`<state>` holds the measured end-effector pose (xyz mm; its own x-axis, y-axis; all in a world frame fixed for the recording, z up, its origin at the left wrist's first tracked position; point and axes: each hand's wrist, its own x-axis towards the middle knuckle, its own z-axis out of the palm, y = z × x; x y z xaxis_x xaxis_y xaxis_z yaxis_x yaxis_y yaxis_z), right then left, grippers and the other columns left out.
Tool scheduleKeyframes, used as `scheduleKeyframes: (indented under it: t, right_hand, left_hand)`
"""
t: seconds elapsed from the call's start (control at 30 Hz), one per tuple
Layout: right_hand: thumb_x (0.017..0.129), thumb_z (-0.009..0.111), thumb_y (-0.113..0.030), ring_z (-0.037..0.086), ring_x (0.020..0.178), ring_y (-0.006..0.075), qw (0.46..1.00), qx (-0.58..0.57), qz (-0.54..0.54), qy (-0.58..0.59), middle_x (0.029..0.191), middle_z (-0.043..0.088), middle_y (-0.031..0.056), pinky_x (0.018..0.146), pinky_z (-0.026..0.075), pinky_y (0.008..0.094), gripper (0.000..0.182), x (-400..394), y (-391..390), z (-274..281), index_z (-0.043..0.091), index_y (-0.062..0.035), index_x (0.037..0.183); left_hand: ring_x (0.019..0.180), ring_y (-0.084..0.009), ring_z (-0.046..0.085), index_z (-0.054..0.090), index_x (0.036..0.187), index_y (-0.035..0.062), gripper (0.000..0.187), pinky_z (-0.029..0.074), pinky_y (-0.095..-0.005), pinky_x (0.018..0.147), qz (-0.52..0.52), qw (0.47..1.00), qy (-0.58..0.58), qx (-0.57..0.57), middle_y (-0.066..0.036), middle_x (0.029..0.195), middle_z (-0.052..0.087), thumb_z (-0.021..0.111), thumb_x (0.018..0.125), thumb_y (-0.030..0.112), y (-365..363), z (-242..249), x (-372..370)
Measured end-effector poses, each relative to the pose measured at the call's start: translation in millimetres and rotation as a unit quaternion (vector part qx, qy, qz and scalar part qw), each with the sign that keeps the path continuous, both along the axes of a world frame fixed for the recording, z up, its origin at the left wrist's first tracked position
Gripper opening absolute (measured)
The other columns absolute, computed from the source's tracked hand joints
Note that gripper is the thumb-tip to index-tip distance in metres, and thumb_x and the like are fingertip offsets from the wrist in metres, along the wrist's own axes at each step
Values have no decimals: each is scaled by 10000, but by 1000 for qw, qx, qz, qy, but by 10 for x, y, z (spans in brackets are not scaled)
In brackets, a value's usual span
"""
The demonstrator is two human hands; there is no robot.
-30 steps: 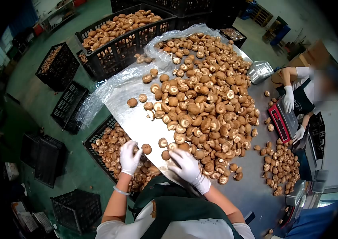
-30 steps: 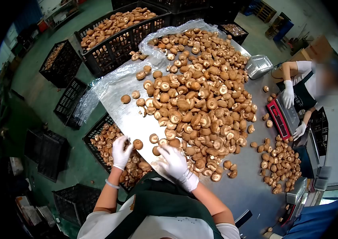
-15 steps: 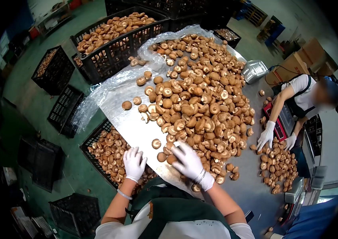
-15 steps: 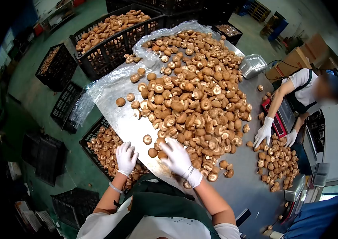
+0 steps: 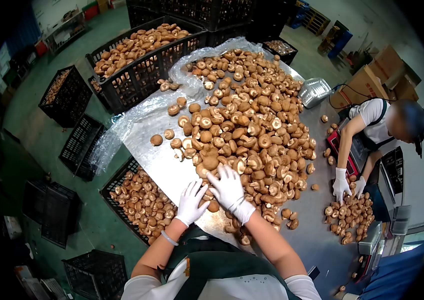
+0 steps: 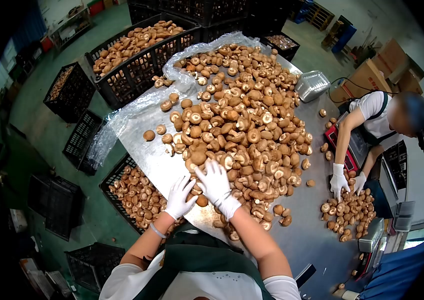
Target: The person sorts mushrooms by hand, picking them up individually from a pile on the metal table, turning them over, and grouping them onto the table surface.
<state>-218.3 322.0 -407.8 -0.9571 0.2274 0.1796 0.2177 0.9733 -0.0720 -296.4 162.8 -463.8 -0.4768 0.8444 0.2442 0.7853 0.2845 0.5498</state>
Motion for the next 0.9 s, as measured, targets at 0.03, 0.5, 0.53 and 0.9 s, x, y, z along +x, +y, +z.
scheduleKeyframes:
  t: [0.03,0.5,0.53,0.9]
  right_hand:
    - [796,634,-326,377,1267,342,999,26,11,17,1299,454,199,1016,309,520,574,24,-99,-60,464,-188,1326]
    - [795,638,-394,344,1304,363,985,-140,84,-53,1354,428,167,1024,296,551,568,446,-562,3,504,-136,1283]
    - [782,663,-329,413,1251,353,981,-175,77,-5,1314,465,151,986,373,484,506,440,-493,33,545,-117,1226]
    - [721,672,-148,430,1203,363,997,29,-70,0,1359,409,179,923,424,419,579,68,528,100,505,-181,1274]
  left_hand:
    - [1272,-368,376,513,1273,76,554,308,-472,1036,-2,1000,0,-1,-166,1347,449,643,799,332,-39,-29,-10]
    - [1335,-428,265,312,1395,-21,732,211,-493,1096,89,991,-76,62,-218,1440,325,604,820,325,-326,-96,109]
    - [1344,-423,248,313,1398,-15,737,193,-502,1099,80,993,-69,47,-209,1452,309,606,816,330,-316,-85,138]
    - [1353,-426,209,438,1338,52,634,144,-553,1088,76,997,-23,-8,-183,1462,294,598,818,378,-232,-40,210]
